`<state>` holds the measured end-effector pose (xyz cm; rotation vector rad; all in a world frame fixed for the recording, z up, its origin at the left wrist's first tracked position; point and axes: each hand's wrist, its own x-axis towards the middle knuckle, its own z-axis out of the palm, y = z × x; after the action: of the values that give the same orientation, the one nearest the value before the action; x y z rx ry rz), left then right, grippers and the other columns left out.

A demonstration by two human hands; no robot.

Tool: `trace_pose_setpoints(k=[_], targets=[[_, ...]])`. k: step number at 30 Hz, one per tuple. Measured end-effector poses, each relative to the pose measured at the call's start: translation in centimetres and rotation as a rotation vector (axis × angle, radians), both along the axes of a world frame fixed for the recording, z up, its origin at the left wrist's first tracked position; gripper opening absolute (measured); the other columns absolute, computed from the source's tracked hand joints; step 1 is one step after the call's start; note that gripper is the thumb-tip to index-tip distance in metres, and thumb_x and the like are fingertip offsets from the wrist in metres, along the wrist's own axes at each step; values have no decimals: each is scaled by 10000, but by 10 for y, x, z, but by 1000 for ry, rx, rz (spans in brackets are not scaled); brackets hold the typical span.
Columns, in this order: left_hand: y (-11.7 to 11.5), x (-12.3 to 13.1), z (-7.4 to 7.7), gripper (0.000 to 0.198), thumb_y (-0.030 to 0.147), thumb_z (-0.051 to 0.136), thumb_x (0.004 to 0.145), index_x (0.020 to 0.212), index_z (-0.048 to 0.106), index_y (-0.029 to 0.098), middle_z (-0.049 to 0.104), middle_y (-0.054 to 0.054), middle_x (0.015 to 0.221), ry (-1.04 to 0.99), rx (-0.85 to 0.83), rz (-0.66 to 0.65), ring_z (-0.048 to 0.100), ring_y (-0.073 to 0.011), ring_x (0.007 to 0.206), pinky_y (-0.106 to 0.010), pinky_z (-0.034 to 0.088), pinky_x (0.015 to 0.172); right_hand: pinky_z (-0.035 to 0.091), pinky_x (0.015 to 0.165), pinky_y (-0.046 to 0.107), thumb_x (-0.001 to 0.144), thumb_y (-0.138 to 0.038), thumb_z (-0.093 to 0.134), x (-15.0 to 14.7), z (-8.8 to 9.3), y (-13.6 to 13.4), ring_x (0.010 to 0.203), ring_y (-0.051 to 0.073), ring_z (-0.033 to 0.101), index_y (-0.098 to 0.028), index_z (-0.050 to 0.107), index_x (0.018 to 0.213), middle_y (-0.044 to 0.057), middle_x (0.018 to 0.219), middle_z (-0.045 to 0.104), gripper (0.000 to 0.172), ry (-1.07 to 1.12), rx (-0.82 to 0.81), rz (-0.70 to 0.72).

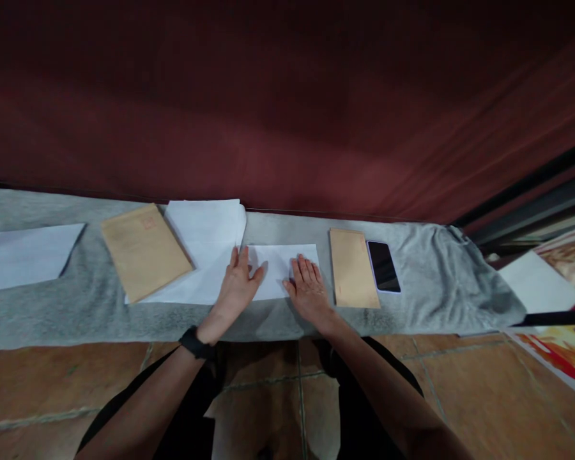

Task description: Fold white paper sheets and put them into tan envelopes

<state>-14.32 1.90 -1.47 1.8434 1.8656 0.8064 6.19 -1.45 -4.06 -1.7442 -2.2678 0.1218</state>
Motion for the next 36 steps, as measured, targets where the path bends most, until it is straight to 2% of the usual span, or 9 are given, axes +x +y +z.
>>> trace_pose_setpoints(k=[5, 11, 15, 18, 23, 26, 30, 33, 36], targets=[[10, -3, 2, 728, 314, 645, 833, 1511, 428, 160, 697, -115, 1241, -433, -110, 48, 707, -202, 884, -361, 601, 836, 226, 1262, 544, 1071, -479, 392, -2, 4, -4, 1569, 323, 216, -92, 315, 1597, 201, 1683, 231, 658, 39, -16, 58], [7, 8, 24, 891, 206, 746, 728, 1547, 395, 205, 721, -9, 970, -1015, -157, 162, 650, -134, 732, -250, 535, 680, 190, 1292, 530, 966, -605, 558, -11, 23, -8, 1580, 313, 173, -63, 215, 1620, 214, 1693, 191, 916, 137, -59, 319], [5, 14, 44, 579, 227, 763, 774, 1333, 617, 182, 707, 4, 887, -1352, -192, 147, 646, -120, 761, -222, 531, 697, 285, 1271, 465, 1039, -368, 418, -10, 41, -2, 1513, 265, 366, -84, 324, 1592, 175, 1634, 375, 628, 383, -87, 216], [3, 20, 48, 389, 374, 689, 896, 1228, 656, 174, 732, -61, 1009, -1518, -279, 112, 692, -170, 936, -286, 575, 809, 382, 1216, 424, 1046, -412, 385, -3, 56, 8, 1414, 238, 507, -152, 496, 1496, 115, 1515, 558, 532, 872, -108, 83], [-10, 39, 35, 428, 268, 794, 808, 1210, 658, 209, 743, -54, 1121, -1479, -464, 70, 706, -175, 981, -297, 576, 841, 496, 1112, 437, 959, -612, 512, -1, 74, 15, 1246, 253, 642, -175, 656, 1234, 76, 1237, 741, 536, 1784, -189, -247], [-16, 47, 30, 502, 226, 823, 751, 1226, 664, 192, 759, -61, 1102, -1500, -504, -36, 719, -189, 955, -293, 577, 826, 537, 1063, 436, 903, -555, 597, -7, 75, 15, 1207, 256, 663, -190, 650, 1207, 63, 1205, 749, 478, 2019, -298, -267], [-9, 36, 28, 785, 114, 824, 660, 1396, 567, 207, 769, -24, 998, -1362, -435, 21, 725, -176, 877, -278, 571, 803, 556, 1009, 378, 799, -382, 694, -2, 67, 16, 1130, 228, 688, -216, 656, 1147, 25, 1102, 763, 388, 1969, -237, -333], [3, 14, 23, 1060, 96, 800, 634, 1579, 335, 219, 750, 32, 844, -1145, -384, 86, 698, -150, 709, -259, 559, 714, 583, 841, 328, 751, -342, 692, 16, 56, 18, 982, 212, 706, -220, 667, 1046, 18, 999, 755, 320, 1815, -229, -455], [15, -8, 16, 1151, 109, 747, 666, 1640, 139, 196, 771, 7, 905, -981, -344, -47, 703, -160, 718, -269, 562, 710, 529, 651, 276, 703, -329, 713, 38, 42, 21, 802, 181, 677, -230, 658, 1099, 8, 976, 731, 412, 1657, -275, -514]])
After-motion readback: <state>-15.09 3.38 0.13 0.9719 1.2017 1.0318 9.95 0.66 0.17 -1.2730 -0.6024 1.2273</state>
